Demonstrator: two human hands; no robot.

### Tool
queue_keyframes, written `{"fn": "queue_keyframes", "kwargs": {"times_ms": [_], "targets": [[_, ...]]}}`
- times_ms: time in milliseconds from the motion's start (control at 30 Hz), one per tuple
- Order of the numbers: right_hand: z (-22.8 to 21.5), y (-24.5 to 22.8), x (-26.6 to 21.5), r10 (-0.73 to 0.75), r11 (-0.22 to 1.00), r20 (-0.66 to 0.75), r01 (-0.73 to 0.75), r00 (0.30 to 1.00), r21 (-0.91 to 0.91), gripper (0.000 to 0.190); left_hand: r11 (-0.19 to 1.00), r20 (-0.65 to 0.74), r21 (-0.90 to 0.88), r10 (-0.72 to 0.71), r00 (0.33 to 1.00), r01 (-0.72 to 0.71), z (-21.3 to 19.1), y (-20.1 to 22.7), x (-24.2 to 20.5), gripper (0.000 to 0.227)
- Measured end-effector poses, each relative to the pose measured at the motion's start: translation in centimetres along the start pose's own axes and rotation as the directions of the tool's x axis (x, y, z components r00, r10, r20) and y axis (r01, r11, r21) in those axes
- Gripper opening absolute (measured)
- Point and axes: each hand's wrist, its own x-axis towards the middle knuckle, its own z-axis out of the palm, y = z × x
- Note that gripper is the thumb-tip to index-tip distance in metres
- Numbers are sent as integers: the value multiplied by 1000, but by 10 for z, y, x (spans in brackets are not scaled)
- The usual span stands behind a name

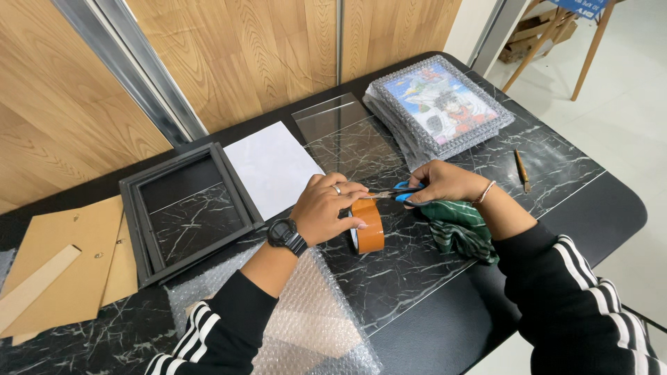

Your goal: The person wraps a framed artwork in bubble wrap and secures it with adhesive tape using scissors.

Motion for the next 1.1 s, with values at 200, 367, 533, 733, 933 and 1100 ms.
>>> {"fn": "queue_keyframes", "kwargs": {"times_ms": [200, 367, 533, 733, 933, 1100], "targets": [[-2, 6, 4, 26, 997, -16, -27, 1000, -69, 41, 1000, 7, 3, -5, 1000, 5, -2, 1, 0, 60], [-2, 9, 7, 32, 996, -14, -33, 999, -88, 40, 1000, 3, 9, -8, 1000, 8, -1, 0, -1, 63], [-2, 17, 12, 43, 996, -14, -44, 999, -83, 40, 1000, 2, 23, -18, 1000, 17, -5, 2, 0, 69], [-2, 9, 7, 36, 996, -30, -38, 999, -80, 41, 998, 11, 27, -53, 999, 52, -7, 2, 0, 80], [-2, 7, 7, 41, 996, -88, -48, 995, -73, 39, 995, 53, 57, -90, 995, 87, -4, 2, -2, 97], [-23, 19, -4, 87, 982, -190, -116, 978, -149, 45, 993, 70, 62, -106, 992, 101, -3, 3, -3, 98]]}}
